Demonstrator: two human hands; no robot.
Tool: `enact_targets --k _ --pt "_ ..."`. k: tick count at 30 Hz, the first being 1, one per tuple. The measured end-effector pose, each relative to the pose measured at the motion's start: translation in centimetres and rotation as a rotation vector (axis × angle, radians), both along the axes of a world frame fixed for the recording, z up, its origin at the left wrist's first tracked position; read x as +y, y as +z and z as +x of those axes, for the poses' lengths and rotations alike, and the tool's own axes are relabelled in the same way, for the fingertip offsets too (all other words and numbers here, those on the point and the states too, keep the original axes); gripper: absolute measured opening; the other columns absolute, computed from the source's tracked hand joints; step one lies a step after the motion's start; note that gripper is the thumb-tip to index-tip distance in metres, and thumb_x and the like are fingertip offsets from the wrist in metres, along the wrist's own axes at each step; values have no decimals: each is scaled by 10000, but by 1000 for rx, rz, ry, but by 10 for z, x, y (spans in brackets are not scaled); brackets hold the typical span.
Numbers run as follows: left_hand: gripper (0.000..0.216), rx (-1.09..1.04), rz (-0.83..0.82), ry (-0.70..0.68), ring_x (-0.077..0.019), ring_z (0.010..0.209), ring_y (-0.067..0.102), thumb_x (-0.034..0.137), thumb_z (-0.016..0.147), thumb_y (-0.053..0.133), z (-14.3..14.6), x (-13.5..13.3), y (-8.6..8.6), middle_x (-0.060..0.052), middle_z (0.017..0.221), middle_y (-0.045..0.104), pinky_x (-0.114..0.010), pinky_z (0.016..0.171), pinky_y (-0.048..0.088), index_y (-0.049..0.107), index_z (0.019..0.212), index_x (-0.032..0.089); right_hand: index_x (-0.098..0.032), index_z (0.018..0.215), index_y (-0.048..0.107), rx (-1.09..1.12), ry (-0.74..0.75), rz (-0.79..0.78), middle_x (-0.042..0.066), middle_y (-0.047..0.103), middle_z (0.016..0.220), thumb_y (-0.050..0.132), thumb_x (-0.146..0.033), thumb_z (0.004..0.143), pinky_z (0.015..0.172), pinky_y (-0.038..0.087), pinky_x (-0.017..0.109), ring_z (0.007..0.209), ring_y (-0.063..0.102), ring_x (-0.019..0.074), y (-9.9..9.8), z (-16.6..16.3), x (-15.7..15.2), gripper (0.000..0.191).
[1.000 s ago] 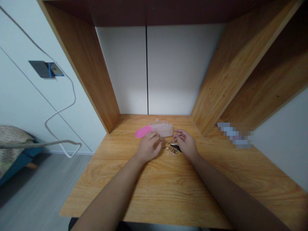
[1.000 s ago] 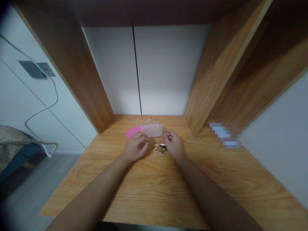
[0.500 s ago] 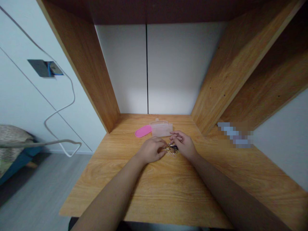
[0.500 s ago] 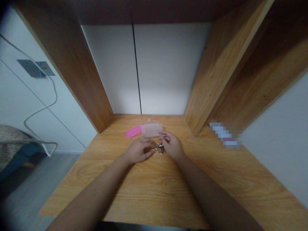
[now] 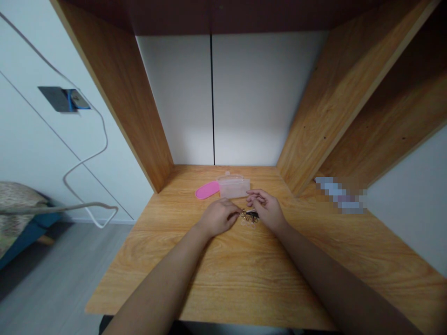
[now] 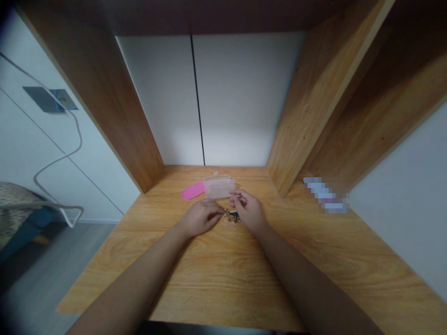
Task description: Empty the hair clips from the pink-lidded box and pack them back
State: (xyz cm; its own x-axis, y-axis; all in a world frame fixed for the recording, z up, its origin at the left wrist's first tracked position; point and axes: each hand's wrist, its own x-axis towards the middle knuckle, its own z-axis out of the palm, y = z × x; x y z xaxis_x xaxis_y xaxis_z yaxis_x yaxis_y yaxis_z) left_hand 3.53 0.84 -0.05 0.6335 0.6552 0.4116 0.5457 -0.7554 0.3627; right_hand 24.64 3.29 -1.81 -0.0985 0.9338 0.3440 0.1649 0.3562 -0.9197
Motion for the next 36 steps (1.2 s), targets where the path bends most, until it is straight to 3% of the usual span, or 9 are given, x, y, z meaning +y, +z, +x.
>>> enact_targets --k 19,22,26,29,32,34,36 --pt "238 -83 17 76 -192 916 701 190 930 551 -1 -2 0 -58 1006 773 -321 862 534 735 1079 216 -183 1049 663 -15 -48 25 58 699 840 573 -348 889 701 571 333 727 684 179 -2 1 2 248" --pt "236 -84 19 74 -195 916 703 182 924 553 0 -2 -1 -54 1006 773 -322 855 535 729 1078 214 -195 1034 685 -118 -112 118 79 715 910 553 -315 906 804 571 386 842 695 212 0 3 2 220" --pt "232 -84 19 74 -194 905 705 176 910 564 -1 -2 -1 -51 1001 773 -318 841 538 728 1070 210 -227 1089 703 -303 -197 347 107 669 1162 539 -244 902 995 511 447 1110 636 253 6 8 4 249" --pt "233 -94 13 79 -187 898 708 171 906 567 -1 -1 -3 -48 1008 774 -306 826 539 728 1068 215 -260 1306 620 -457 -174 441 99 580 1390 525 -220 906 1148 381 511 1324 510 275 10 11 6 414" --pt "241 -101 10 73 -187 923 709 167 906 564 -1 -1 -4 -43 1029 773 -309 847 538 725 1077 222 -304 1512 409 -660 -107 423 62 430 1573 512 -258 928 1191 263 600 1486 301 321 10 12 6 595" --pt "243 -101 7 65 -191 937 709 167 906 561 -1 -1 -4 -44 1037 772 -316 863 538 725 1077 220 -318 1572 285 -740 -84 384 53 363 1617 499 -287 943 1178 245 632 1519 217 344 8 12 5 665" --pt "239 -97 7 61 -195 937 706 169 904 561 -2 -1 -4 -51 1031 771 -323 868 537 727 1071 215 -319 1576 274 -774 -90 379 61 381 1606 496 -290 944 1169 248 625 1509 236 351 8 10 4 670"
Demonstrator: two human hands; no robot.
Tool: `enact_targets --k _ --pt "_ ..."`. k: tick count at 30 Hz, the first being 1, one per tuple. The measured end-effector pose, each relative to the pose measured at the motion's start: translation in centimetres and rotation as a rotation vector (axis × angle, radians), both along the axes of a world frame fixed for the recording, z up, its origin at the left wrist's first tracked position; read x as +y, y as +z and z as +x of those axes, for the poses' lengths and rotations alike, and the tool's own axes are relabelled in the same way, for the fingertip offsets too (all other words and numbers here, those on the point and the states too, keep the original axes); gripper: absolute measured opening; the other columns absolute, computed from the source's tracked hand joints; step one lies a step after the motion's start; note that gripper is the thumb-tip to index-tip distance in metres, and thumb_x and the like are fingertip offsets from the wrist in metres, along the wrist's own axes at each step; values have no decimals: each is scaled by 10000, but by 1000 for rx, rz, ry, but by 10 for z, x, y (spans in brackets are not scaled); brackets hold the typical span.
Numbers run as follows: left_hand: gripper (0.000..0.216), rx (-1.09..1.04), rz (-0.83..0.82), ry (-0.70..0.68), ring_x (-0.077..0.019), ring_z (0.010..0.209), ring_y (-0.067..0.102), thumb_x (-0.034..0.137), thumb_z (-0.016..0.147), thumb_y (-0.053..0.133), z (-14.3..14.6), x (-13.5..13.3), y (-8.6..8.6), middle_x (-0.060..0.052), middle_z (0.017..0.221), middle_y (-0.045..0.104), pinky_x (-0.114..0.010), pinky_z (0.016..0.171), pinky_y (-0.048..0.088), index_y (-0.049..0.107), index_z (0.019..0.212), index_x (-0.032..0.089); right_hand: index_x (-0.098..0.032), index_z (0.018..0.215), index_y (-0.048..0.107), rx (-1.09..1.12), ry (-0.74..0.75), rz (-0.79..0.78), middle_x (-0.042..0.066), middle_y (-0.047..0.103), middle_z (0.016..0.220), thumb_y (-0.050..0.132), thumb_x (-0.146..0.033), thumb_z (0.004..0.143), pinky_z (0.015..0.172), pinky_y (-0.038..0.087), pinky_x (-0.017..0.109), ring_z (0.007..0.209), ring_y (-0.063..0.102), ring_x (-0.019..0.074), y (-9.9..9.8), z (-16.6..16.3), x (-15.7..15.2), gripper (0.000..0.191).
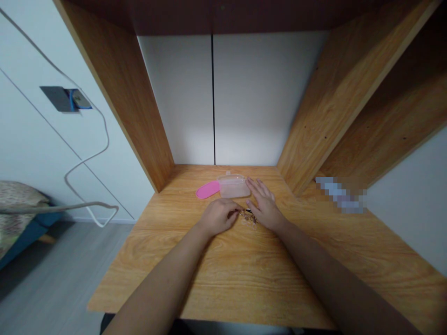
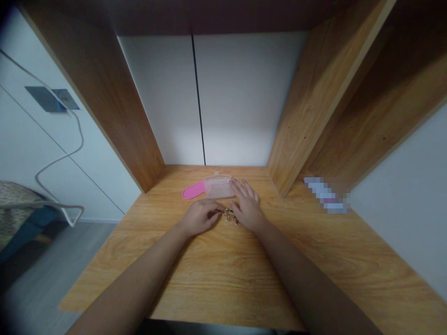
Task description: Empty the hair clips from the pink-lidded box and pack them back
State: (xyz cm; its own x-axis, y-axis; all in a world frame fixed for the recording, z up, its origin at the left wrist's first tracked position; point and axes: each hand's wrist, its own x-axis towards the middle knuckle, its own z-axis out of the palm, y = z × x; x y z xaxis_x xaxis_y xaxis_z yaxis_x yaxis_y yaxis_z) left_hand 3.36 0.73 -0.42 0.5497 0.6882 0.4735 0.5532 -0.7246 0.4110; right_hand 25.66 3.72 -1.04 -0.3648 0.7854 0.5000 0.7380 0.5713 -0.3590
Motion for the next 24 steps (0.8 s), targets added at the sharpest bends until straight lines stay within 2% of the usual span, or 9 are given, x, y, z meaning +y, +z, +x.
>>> enact_targets --k 6,11,15,19,24 --pt "219 14 -2 -9 -195 942 692 170 897 569 -1 1 1 -58 1005 768 -333 888 533 729 1041 210 -290 1441 517 33 -43 75 105 605 1333 543 -253 914 1080 369 520 1283 493 325 4 -3 -2 530" --pt "201 42 -2 -33 -202 962 682 209 898 593 1 2 -2 -62 1009 761 -344 915 527 732 1043 206 -303 1176 711 90 -62 94 85 646 1110 580 -274 919 1002 421 503 1130 558 309 2 -2 0 290" --pt "204 50 -9 -26 -205 983 679 213 903 595 0 3 -3 -64 1012 759 -348 936 523 739 1047 204 -261 1025 748 239 -117 83 101 593 1154 598 -332 925 1026 445 500 1138 565 295 -6 3 7 194" --pt "221 60 -1 -10 -205 997 678 199 908 577 0 3 -2 -66 1038 758 -357 947 520 737 1061 209 -237 1028 748 402 -161 11 122 554 1211 599 -409 924 1056 464 494 1185 568 294 -11 9 14 251" --pt "227 54 -5 16 -211 977 674 182 893 565 -1 1 0 -69 1009 753 -364 928 523 734 1042 207 -232 1016 754 486 -147 -50 115 603 1134 597 -447 926 1004 517 477 1097 615 276 -13 12 17 281"
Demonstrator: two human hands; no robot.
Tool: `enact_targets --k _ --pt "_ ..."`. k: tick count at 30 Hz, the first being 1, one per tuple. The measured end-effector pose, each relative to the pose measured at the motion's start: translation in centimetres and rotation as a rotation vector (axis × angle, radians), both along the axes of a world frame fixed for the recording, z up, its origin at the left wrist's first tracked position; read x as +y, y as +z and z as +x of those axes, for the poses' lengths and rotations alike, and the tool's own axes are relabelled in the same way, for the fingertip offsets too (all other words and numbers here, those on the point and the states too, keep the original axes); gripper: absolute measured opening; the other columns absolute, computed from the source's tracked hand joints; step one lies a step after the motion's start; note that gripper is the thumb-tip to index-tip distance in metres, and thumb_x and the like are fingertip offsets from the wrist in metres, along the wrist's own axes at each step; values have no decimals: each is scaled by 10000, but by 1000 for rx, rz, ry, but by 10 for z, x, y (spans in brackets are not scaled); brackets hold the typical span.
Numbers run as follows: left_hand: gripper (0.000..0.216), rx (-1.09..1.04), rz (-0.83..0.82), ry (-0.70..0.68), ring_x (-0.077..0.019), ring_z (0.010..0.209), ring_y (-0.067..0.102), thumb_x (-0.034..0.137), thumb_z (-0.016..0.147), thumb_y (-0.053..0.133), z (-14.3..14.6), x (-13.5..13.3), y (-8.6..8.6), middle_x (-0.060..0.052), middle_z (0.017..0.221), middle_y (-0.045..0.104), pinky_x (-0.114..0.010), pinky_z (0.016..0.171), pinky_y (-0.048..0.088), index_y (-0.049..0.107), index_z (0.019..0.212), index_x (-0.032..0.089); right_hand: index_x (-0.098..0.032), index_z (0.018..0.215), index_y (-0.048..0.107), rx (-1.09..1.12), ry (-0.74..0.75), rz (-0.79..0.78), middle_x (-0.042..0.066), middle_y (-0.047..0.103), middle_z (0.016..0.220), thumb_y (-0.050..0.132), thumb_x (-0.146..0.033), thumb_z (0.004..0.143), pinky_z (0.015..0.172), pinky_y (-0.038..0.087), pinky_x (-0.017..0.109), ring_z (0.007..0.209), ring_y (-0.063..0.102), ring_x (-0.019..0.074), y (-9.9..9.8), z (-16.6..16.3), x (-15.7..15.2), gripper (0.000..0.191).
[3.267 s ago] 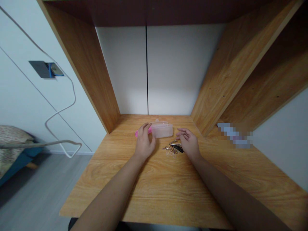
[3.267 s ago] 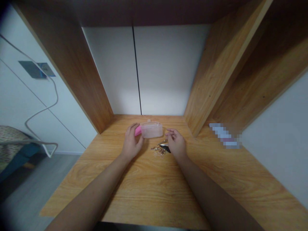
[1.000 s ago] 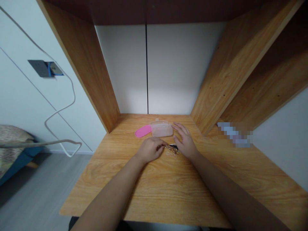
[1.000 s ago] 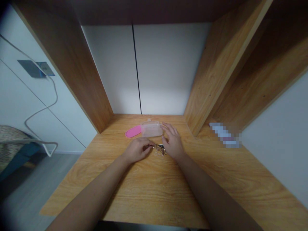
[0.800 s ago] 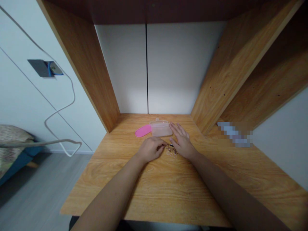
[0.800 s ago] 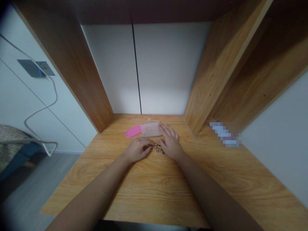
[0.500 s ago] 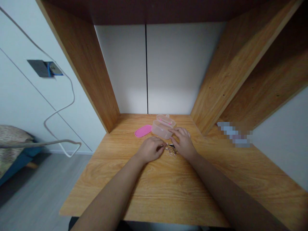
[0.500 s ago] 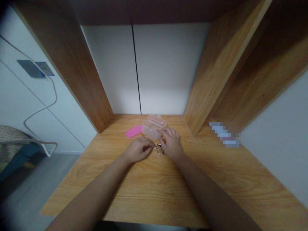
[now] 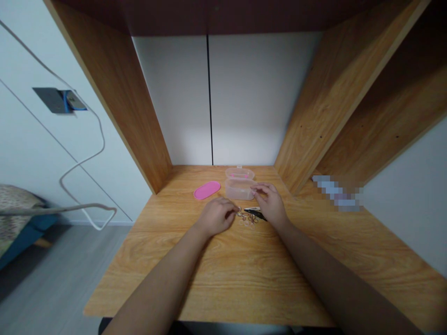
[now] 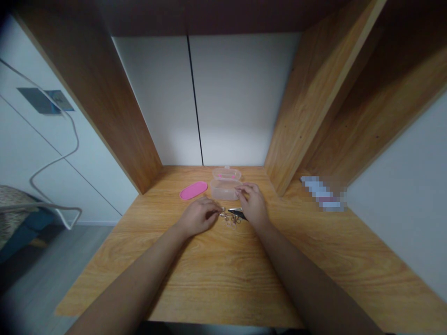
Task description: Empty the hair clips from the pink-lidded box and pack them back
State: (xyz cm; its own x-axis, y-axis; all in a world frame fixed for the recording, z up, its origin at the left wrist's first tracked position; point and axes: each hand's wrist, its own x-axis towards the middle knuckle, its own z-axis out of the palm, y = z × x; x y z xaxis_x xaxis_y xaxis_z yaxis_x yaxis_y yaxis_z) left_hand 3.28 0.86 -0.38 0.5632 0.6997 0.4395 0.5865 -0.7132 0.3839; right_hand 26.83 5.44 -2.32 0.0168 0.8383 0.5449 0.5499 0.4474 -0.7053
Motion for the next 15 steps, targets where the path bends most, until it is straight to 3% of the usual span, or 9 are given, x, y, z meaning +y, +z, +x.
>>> enact_targets --k 4,8,12,15 --pt "291 -25 27 6 -243 1025 658 246 901 575 5 -8 7 -101 1101 728 -396 935 518 692 1161 193 -242 997 760 -31 18 36 107 603 1112 608 -447 922 1058 479 495 1114 602 273 0 -3 -2 266" --pt "405 37 39 -127 -272 1202 597 391 953 549 17 -20 16 -94 1289 674 -444 1058 447 614 1313 218 -250 1010 755 -11 52 27 101 590 1130 604 -455 925 1032 507 489 1131 594 271 -1 -6 -4 269" --pt "595 138 46 -209 -306 1373 475 508 940 561 28 -26 15 -111 1468 554 -489 1148 353 481 1453 219 -246 1013 753 0 57 5 105 583 1140 603 -440 925 974 549 474 1144 590 275 -1 -7 -4 261" --pt "684 165 46 -215 -312 1396 454 572 932 543 29 -27 12 -135 1487 532 -512 1164 315 412 1497 208 -246 1017 754 20 55 -5 109 589 1130 605 -453 919 930 573 465 1133 594 278 -1 -6 -3 273"
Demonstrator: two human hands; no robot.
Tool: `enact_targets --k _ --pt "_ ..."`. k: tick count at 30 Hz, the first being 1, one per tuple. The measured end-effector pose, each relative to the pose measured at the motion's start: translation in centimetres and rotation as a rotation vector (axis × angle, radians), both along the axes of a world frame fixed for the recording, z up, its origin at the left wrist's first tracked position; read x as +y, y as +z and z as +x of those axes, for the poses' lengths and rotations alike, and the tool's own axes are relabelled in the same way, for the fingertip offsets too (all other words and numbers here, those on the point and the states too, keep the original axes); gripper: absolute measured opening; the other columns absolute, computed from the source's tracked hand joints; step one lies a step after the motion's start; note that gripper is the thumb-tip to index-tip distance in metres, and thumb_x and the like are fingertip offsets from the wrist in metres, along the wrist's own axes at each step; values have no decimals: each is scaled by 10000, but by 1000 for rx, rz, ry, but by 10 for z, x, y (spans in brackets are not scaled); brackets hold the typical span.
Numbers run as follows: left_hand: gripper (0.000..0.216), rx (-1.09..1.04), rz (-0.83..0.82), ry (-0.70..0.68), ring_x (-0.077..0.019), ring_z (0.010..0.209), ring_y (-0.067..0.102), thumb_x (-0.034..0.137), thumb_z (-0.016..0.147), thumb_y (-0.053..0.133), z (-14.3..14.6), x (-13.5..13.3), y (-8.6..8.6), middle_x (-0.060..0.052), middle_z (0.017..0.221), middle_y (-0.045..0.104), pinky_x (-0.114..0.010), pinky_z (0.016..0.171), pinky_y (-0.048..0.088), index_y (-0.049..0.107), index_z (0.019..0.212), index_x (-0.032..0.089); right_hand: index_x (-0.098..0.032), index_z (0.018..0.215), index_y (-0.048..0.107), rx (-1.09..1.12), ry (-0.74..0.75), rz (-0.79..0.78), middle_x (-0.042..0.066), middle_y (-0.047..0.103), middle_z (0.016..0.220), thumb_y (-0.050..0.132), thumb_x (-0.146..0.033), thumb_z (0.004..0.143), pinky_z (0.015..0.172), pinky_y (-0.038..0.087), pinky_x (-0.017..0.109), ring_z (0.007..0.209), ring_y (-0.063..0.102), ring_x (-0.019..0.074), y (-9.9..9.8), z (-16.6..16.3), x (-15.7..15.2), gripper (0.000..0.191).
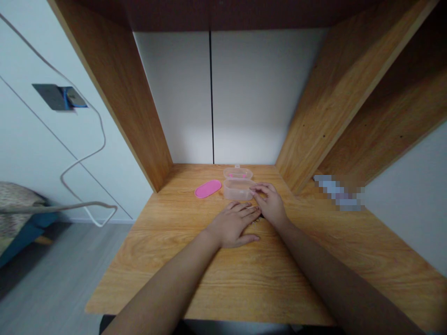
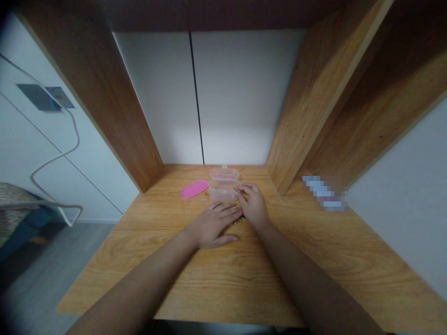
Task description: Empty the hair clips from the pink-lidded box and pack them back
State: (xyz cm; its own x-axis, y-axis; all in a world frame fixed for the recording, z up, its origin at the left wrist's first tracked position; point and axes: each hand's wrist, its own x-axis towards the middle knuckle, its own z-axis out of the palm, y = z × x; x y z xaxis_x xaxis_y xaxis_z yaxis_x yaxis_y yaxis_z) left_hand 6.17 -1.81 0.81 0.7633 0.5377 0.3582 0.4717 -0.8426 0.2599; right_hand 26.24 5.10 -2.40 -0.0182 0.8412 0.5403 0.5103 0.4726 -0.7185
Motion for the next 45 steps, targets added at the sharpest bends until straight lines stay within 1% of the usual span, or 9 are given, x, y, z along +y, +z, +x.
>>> enact_targets --k 8,14,16,19,24,29,34,38,45 --pt "406 3 15 69 -282 1154 606 510 958 528 -7 4 11 -114 1130 731 -454 1055 396 676 1180 204 -247 1007 759 30 8 -2 106 586 1137 623 -476 908 905 588 455 1138 596 279 -3 0 1 284" --pt "341 13 47 90 -242 1032 623 433 1000 477 -13 7 12 -72 932 757 -418 997 417 743 981 220 -247 1000 755 37 -1 1 97 592 1129 623 -443 918 903 586 440 1134 598 269 -2 -1 0 251" --pt "336 -2 49 93 -240 1042 624 423 1003 474 -14 8 11 -72 970 758 -413 998 422 742 1006 220 -247 1002 755 35 -4 -1 96 592 1132 622 -440 920 910 583 441 1133 599 267 -2 -1 0 247" --pt "371 -39 33 93 -251 1156 601 447 992 491 -12 8 6 -84 1210 713 -422 1042 414 668 1236 230 -249 1008 753 31 2 -1 95 591 1138 623 -435 922 926 577 445 1135 598 265 -2 -1 0 244" --pt "701 8 28 75 -325 1416 416 607 930 529 -5 6 -3 -140 1516 497 -518 1179 278 431 1494 203 -252 1016 754 41 4 -2 94 594 1132 630 -433 917 934 573 441 1125 605 261 -4 0 1 240" --pt "645 34 7 105 -319 1359 476 595 955 485 -6 6 1 -119 1397 617 -552 1164 280 440 1482 227 -245 1014 756 40 0 5 96 594 1131 630 -451 914 928 577 441 1132 598 263 -3 0 1 261" --pt "425 65 98 184 -257 1196 578 389 1009 468 -12 10 2 -83 1122 749 -500 1146 314 540 1404 249 -234 1010 753 51 6 -11 101 592 1130 626 -446 916 859 601 409 1127 597 260 -2 -1 0 265" --pt "389 39 150 194 -221 1099 606 242 996 478 -14 14 -3 -58 1017 755 -436 1098 372 575 1373 266 -246 1004 755 42 0 1 94 600 1119 630 -454 913 919 583 438 1118 602 257 -4 0 2 260" --pt "334 -119 176 271 -217 996 602 227 941 562 -15 15 -1 -56 974 740 -389 975 447 659 1260 251 -246 1015 758 44 -3 -13 99 594 1136 625 -474 915 940 575 447 1140 596 264 -3 0 0 283"
